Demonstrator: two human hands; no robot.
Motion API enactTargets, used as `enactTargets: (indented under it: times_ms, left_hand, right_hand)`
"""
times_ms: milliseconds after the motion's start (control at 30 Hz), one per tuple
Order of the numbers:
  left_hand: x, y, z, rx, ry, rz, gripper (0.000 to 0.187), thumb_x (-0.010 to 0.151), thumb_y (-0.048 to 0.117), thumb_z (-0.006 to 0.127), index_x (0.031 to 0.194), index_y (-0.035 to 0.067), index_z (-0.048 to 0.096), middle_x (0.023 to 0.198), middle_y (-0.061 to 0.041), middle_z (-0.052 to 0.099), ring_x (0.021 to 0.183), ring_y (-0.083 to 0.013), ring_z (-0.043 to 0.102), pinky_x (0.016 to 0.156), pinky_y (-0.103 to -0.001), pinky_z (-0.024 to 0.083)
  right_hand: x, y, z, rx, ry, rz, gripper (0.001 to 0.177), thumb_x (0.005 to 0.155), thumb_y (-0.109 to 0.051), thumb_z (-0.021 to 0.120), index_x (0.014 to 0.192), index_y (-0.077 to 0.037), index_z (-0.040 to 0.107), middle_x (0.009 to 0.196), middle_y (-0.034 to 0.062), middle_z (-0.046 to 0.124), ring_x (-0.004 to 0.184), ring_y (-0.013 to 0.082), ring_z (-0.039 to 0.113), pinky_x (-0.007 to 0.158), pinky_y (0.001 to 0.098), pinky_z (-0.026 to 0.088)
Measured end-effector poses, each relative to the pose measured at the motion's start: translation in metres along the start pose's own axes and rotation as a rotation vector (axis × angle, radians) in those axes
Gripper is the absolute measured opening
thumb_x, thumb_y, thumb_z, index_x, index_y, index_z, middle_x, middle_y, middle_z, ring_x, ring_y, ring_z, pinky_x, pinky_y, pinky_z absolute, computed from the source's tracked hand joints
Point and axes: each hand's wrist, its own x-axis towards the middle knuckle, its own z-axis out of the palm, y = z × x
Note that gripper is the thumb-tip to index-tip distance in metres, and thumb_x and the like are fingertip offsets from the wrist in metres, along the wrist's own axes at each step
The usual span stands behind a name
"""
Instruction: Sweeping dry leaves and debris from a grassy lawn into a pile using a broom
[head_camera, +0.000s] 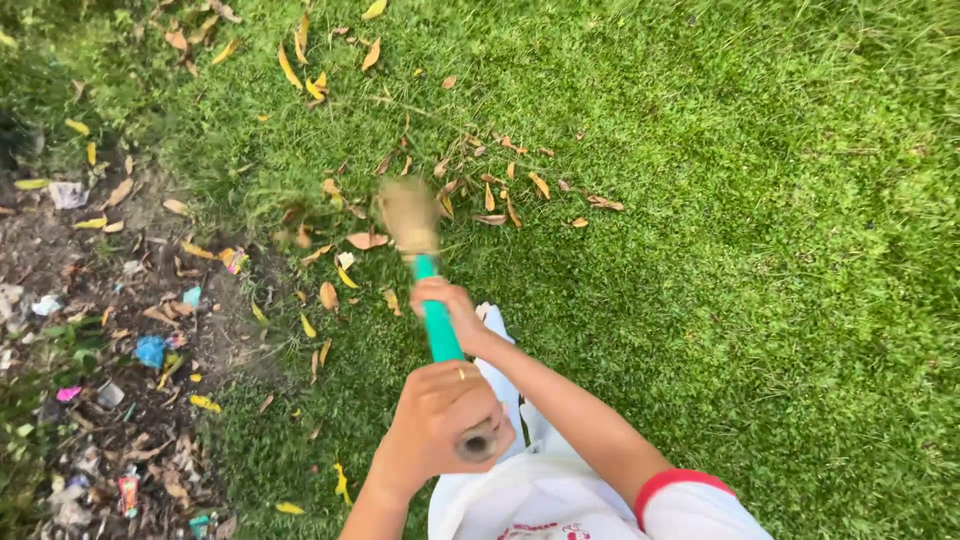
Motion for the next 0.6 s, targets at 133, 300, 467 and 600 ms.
enactTargets:
  times_ms: [133,300,467,600]
  left_hand:
    - [0.025,-0.032,0.003,-0.372,0.068,0.041,0.028,0.079,0.001,0.065,0.067,0.013,0.043,0.060,0.000,0.041,0.051,-0.0195,0.038,0.052,-0.030,0.034]
    - [0.041,-0.121,0.104,-0.777,0.101,0.005,0.032,0.080,0.004,0.068,0.062,0.015,0.046,0.055,-0.003,0.048,0.049,-0.0285,0.044,0.051,-0.037,0.043]
    - [0.028,-0.161,0.149,-0.714,0.005,-0.167,0.026,0.079,0.008,0.072,0.062,0.014,0.053,0.056,-0.006,0.057,0.054,-0.0315,0.057,0.057,-0.038,0.047]
    - [0.069,-0.140,0.047,-0.531,-0.035,-0.230,0.010,0.076,0.004,0.072,0.072,0.005,0.062,0.069,-0.018,0.069,0.063,-0.0428,0.066,0.059,-0.047,0.054]
  right_hand:
    - [-0.040,0.039,-0.077,-0.276,0.228,0.012,0.017,0.092,-0.016,0.069,0.077,-0.016,0.062,0.085,0.0001,0.065,0.082,0.0177,0.060,0.081,0.0335,0.043]
    - [-0.110,0.133,-0.211,-0.811,0.319,0.148,0.011,0.072,-0.016,0.075,0.073,-0.023,0.066,0.075,-0.0037,0.070,0.090,0.0180,0.069,0.094,0.0296,0.049]
    - [-0.153,0.276,-0.227,-0.534,0.366,0.177,0.038,0.053,-0.022,0.084,0.091,-0.027,0.081,0.092,-0.0078,0.079,0.100,0.0115,0.073,0.099,0.0248,0.045]
    - [-0.027,0.265,-0.140,-0.383,0.283,0.213,0.030,0.057,-0.014,0.081,0.085,-0.024,0.077,0.091,-0.0056,0.076,0.096,0.0137,0.070,0.097,0.0269,0.046]
